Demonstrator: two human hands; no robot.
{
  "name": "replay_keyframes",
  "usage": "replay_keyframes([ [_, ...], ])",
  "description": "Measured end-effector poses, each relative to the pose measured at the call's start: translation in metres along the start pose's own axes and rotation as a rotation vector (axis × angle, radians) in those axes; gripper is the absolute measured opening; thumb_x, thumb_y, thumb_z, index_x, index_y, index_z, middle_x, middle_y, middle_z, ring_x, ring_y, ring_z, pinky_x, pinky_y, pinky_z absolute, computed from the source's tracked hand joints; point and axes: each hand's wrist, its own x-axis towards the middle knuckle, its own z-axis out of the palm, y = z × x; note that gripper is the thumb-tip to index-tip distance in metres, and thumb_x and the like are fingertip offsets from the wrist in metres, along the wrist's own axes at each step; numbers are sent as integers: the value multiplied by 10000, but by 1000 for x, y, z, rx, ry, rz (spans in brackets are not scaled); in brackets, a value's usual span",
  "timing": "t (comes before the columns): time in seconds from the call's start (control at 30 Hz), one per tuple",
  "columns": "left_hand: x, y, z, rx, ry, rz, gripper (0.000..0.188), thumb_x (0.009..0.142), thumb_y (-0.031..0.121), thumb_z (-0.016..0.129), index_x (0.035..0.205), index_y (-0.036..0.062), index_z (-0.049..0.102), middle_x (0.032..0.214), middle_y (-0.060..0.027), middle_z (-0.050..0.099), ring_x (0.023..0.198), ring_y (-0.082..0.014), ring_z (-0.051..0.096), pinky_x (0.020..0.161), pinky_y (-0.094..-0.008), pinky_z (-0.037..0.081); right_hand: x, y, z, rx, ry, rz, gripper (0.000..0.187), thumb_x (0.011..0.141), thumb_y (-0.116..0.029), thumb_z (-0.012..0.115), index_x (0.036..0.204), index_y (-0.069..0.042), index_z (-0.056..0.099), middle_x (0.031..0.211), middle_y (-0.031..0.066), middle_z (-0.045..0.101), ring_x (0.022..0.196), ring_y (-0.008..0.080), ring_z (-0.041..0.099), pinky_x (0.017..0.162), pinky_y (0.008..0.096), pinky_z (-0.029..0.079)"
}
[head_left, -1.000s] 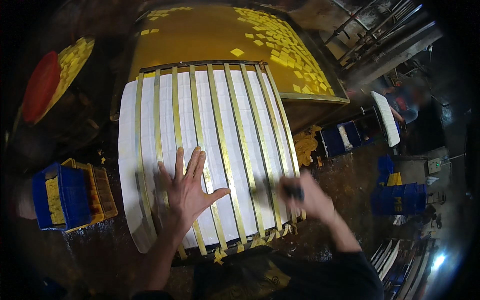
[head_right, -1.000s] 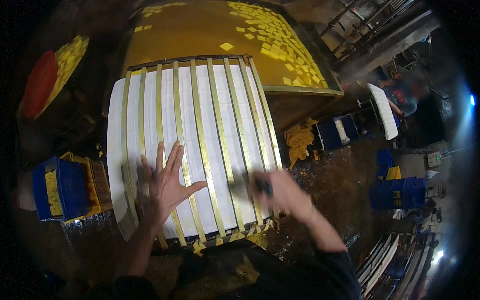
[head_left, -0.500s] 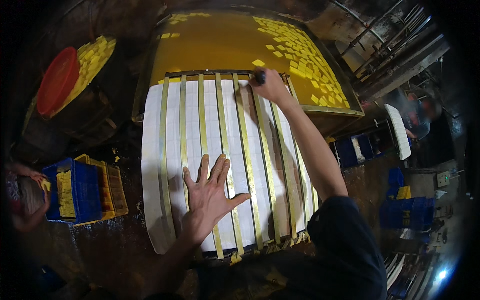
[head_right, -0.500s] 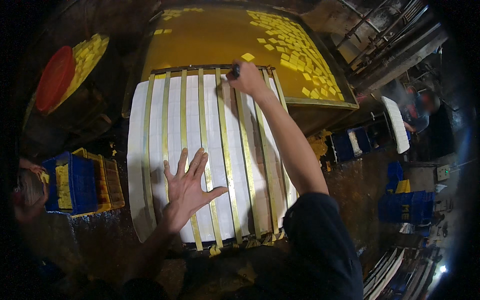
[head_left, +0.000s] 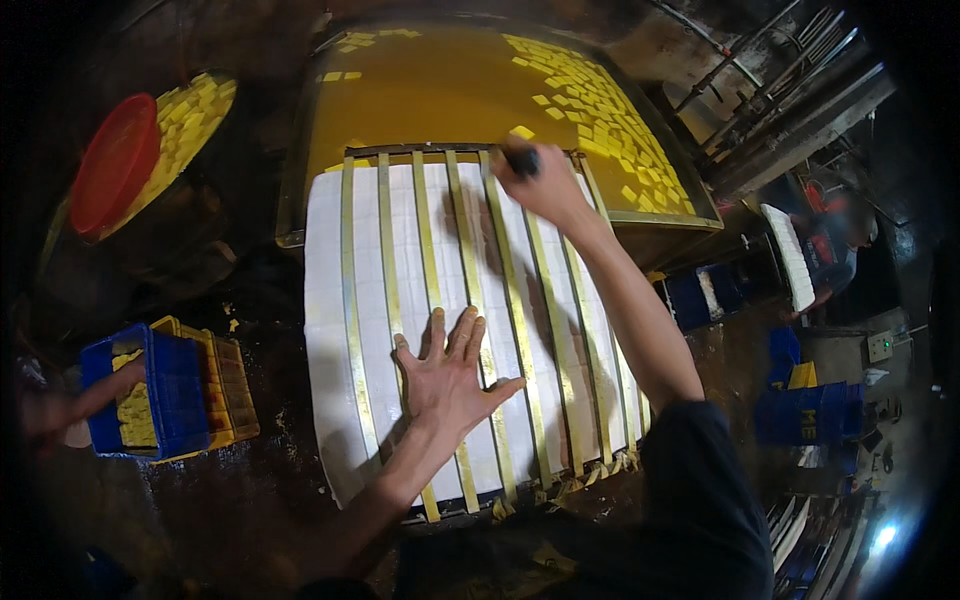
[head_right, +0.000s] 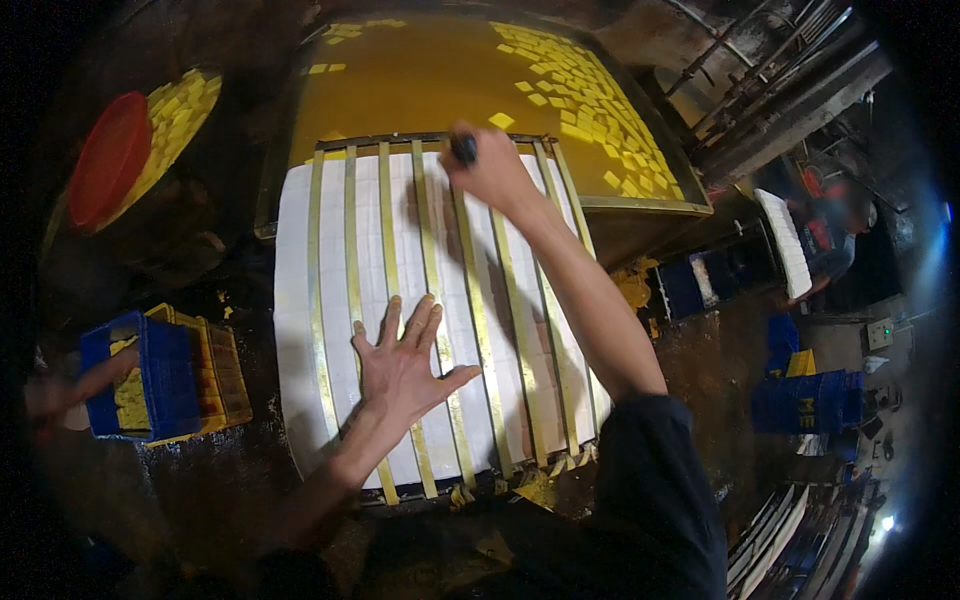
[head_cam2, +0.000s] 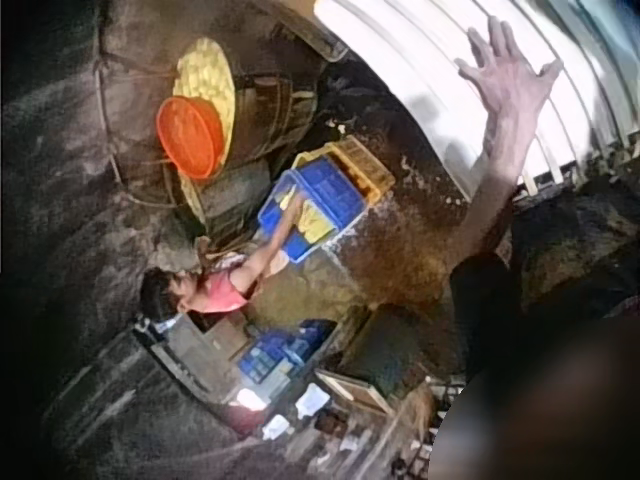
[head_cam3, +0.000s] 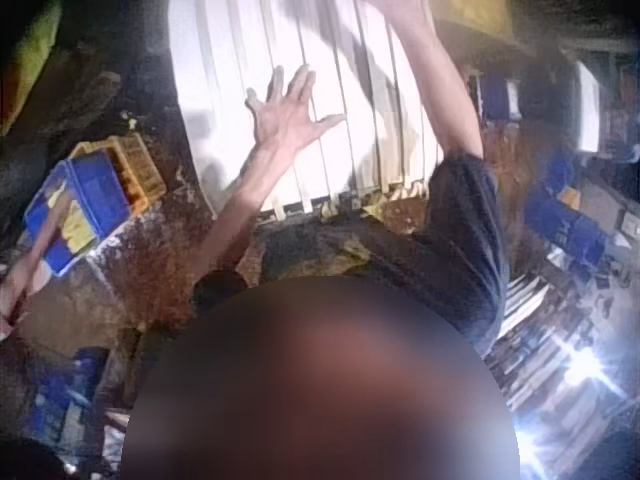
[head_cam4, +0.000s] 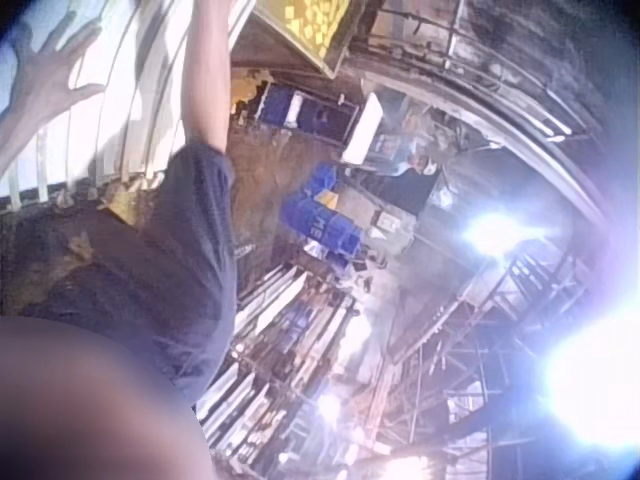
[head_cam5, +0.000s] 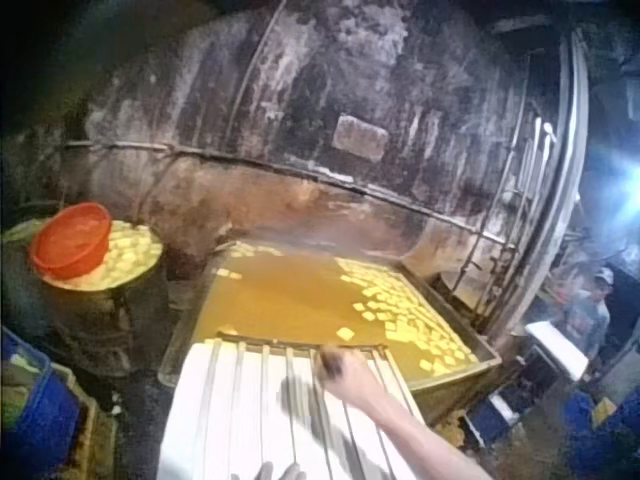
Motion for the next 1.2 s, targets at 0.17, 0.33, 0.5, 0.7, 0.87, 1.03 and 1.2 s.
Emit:
replay_keyframes([
  [0.17, 1, -3, 1, 10, 22, 6, 920, 853, 796, 323, 1496, 139, 375, 1582, 27, 291, 1449, -251, 229, 1032, -652, 203, 20, 53, 50, -14, 6, -11, 187, 772, -181, 669, 852, -13, 652, 749, 233, 646, 757, 433, 635, 652, 464, 514],
  [0.33, -2, -24, 9, 17, 77, -28, 706, 958, 629, 316, 1453, 145, 453, 1548, 15, 359, 1423, -257, 278, 1000, -654, 230, -208, -60, -30, 299, -587, 75, 245, 790, -298, 657, 782, -60, 600, 630, 177, 610, 601, 375, 621, 585, 440, 505],
  [0.5, -3, -33, 4, -74, 109, 25, 560, 998, 481, 369, 1409, 123, 498, 1542, -32, 368, 1375, -271, 338, 1002, -578, 277, -188, -119, -64, 373, -750, 229, 189, 815, -207, 653, 745, -38, 606, 582, 137, 581, 523, 267, 598, 555, 371, 491],
  [0.7, -2, -102, -14, -170, 307, -81, 521, 968, 258, 498, 1412, -9, 435, 1508, -221, 339, 1332, -370, 368, 1069, -527, 282, 32, -16, 39, -7, 25, -26, 148, 760, -138, 644, 810, -4, 606, 717, 236, 622, 717, 424, 625, 651, 463, 499],
  [0.87, -16, -145, 7, -41, 307, -71, 530, 986, 262, 461, 1444, 5, 394, 1517, -186, 352, 1445, -352, 241, 1141, -575, 170, 20, 0, 77, -29, -59, -27, 205, 749, -190, 681, 825, -11, 617, 740, 227, 644, 735, 422, 638, 655, 461, 517],
  [1.03, -23, -160, 10, -64, 339, -115, 519, 999, 224, 430, 1444, -38, 376, 1527, -171, 356, 1476, -334, 176, 1160, -596, 71, -208, -104, -2, 233, -622, 90, 296, 832, -365, 649, 727, -96, 587, 606, 105, 611, 532, 279, 622, 557, 391, 509],
  [1.2, -21, -162, 6, -61, 345, -98, 514, 983, 189, 458, 1431, -52, 386, 1508, -191, 379, 1475, -342, 175, 1156, -611, 75, -159, -162, -33, 475, -774, 276, 317, 834, -346, 658, 726, -50, 622, 599, 60, 598, 532, 184, 625, 531, 322, 488],
])
